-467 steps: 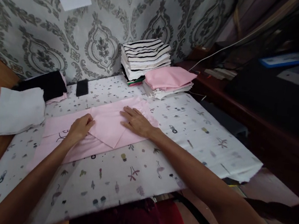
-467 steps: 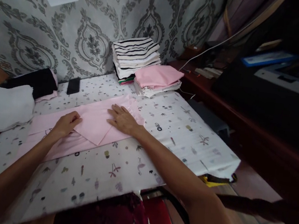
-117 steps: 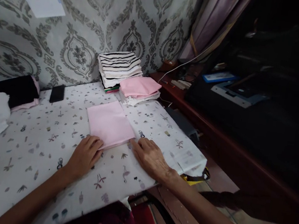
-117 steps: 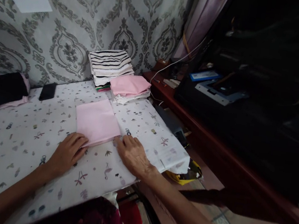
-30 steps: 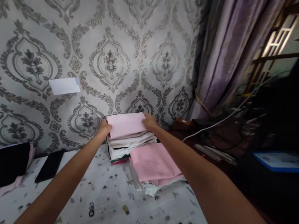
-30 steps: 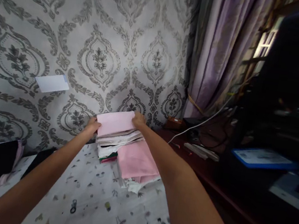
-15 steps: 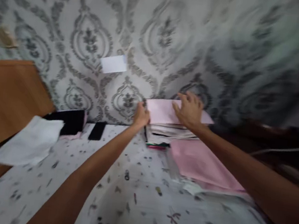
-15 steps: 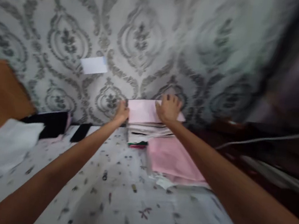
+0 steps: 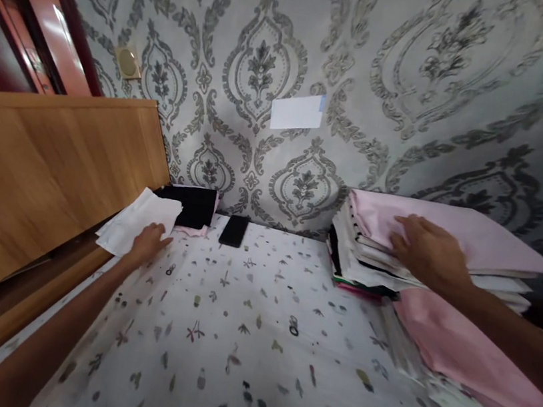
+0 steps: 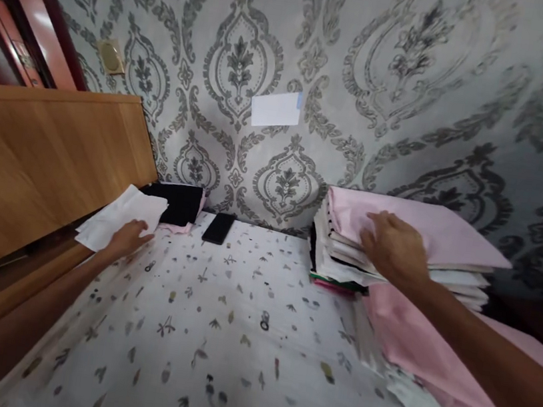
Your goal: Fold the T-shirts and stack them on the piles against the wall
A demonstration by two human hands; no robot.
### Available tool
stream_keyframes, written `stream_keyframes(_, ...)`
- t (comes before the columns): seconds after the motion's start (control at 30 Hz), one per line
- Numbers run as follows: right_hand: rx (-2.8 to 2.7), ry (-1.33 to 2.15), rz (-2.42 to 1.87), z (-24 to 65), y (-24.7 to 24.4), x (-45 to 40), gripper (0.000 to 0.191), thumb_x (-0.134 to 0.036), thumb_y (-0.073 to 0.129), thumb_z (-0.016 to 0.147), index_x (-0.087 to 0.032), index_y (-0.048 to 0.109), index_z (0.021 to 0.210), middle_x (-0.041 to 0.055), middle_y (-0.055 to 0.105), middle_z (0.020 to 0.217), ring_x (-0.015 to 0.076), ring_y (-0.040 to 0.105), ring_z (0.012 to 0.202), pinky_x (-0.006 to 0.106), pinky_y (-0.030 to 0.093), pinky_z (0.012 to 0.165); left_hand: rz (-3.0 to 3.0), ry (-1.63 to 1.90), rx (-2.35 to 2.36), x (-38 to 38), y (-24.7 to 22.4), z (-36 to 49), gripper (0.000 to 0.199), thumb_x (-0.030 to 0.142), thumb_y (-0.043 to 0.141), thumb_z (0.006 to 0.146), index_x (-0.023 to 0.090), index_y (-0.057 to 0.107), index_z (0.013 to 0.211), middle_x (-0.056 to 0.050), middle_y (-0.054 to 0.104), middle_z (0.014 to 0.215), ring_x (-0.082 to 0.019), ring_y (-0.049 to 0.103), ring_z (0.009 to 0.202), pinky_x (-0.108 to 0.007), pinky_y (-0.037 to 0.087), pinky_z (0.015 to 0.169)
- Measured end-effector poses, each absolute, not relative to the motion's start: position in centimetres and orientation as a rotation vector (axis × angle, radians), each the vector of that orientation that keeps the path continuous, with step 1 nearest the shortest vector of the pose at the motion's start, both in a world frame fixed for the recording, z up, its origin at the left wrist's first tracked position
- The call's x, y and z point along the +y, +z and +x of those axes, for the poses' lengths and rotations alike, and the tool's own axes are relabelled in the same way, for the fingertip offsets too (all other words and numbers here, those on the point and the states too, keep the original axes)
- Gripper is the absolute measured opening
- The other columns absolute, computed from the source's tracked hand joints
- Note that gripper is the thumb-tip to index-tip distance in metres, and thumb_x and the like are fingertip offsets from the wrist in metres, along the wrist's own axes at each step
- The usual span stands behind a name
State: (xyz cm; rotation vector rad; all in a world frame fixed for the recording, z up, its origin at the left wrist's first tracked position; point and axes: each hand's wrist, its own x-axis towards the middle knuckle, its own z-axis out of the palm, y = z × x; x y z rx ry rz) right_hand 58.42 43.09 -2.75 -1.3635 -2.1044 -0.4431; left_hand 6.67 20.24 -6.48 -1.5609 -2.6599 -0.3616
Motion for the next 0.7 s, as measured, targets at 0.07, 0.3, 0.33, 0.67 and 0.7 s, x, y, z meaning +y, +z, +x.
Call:
stream_keyframes(0.07,-2.124,-0.417,-1.323,56.9,-2.6,40.8,0.037,-0.021,0.048,0.09,-0.007,0.065,0.119,0.0267,0.065,0.121,0.0314,0.059,0.115,0.041,0.045,0.098,-1.511,-0.224,-2.732,18.4,-6.4,3.7,0.023,0.034,0.059,0.084,0.016,0.061,0.099,-0.018,0.062,0.113,-0.036,0.059,0.11,-0.044,0.049,0.084)
stream_keyframes(0.3,-2.356,-0.028,-0.938,50.2,-5.7,29.7,0.031,-0.031,0.043,0.092,-0.022,0.07,0.104,0.0161,0.066,0.125,0.031,0.061,0.117,0.05,0.049,0.099,-1.551,-0.045,-2.709,17.5,-7.4,1.8,0.025,0.016,0.037,0.09,0.016,0.061,0.093,-0.016,0.064,0.108,-0.03,0.061,0.104,-0.039,0.046,0.083)
stream_keyframes(0.33,-2.379,0.044,-0.89,49.1,-6.3,28.0,0.031,-0.031,0.043,0.093,-0.023,0.07,0.105,0.015,0.066,0.125,0.03,0.061,0.117,0.05,0.05,0.1,-1.559,-0.05,-2.706,17.5,-7.4,1.8,0.025,0.016,0.037,0.09,0.015,0.061,0.094,-0.017,0.064,0.109,-0.03,0.06,0.105,-0.039,0.046,0.084)
stream_keyframes(0.67,-2.626,0.564,-0.695,37.9,-9.3,17.2,0.041,-0.033,0.039,0.098,-0.028,0.057,0.134,0.0115,0.06,0.136,0.0264,0.06,0.122,0.043,0.052,0.1,-1.847,-0.401,-2.719,14.9,-4.9,2.0,0.009,0.011,0.054,0.078,0.016,0.062,0.078,-0.014,0.069,0.088,-0.03,0.064,0.099,-0.038,0.047,0.085)
stream_keyframes(0.7,-2.635,0.575,-0.702,36.7,-9.4,16.7,0.045,-0.032,0.04,0.097,-0.029,0.05,0.142,0.011,0.054,0.143,0.0263,0.056,0.127,0.043,0.051,0.102,-1.944,-0.461,-2.7,14.6,-4.5,2.9,0.008,0.012,0.056,0.077,0.017,0.063,0.076,-0.012,0.069,0.085,-0.028,0.065,0.095,-0.036,0.048,0.082)
